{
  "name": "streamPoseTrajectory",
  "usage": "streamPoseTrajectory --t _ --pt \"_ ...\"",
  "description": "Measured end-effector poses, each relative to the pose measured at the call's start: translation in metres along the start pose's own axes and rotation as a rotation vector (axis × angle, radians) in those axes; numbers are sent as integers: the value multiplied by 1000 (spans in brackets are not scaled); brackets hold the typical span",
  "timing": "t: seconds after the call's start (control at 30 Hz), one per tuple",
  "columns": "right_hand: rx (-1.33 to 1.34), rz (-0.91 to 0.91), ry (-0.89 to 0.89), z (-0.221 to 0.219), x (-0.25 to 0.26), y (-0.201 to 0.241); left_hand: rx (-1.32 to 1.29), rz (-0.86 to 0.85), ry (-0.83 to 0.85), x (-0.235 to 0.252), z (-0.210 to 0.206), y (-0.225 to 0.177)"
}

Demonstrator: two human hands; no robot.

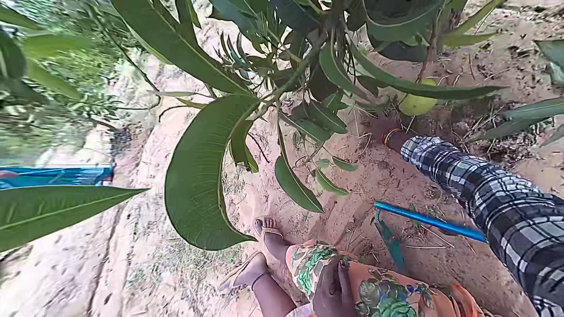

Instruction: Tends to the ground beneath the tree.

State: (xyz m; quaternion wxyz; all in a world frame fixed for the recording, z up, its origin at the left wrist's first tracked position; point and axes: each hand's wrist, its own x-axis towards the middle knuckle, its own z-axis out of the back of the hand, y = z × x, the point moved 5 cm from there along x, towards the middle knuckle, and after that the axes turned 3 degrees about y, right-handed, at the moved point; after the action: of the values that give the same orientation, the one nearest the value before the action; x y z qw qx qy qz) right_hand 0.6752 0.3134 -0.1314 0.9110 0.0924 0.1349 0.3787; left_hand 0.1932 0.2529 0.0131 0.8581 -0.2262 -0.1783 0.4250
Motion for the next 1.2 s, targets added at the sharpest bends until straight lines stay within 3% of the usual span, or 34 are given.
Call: streamPoseTrajectory --t 0.17,0.4,0.57,0.67,0.77,0.87,0.97,1.1,1.2 --pt "-189 72 149 1 -42 -4 -275 -121 -58 -21 2 14" --pt "-112 66 -16 -17 -14 -11 -111 -161 -226 -11 -10 9" --pt "-132 99 32 -10 -22 -6 -21 -198 -305 -26 -4 17" --pt "-12 141 -34 5 -83 10 -15 -187 -324 -44 5 23" --pt "102 201 -37 6 -199 27 -35 -163 -322 -50 4 24" --pt "147 257 212 -41 -315 21 -89 -99 -186 -43 8 14" --pt "107 241 212 -72 -388 4 -414 -69 34 -22 18 -8" --pt "41 -91 238 -67 -380 -28 -1079 -45 270 1 -3 -33" --pt "-34 -139 402 -72 -357 -43 -960 128 383 0 -39 -35"
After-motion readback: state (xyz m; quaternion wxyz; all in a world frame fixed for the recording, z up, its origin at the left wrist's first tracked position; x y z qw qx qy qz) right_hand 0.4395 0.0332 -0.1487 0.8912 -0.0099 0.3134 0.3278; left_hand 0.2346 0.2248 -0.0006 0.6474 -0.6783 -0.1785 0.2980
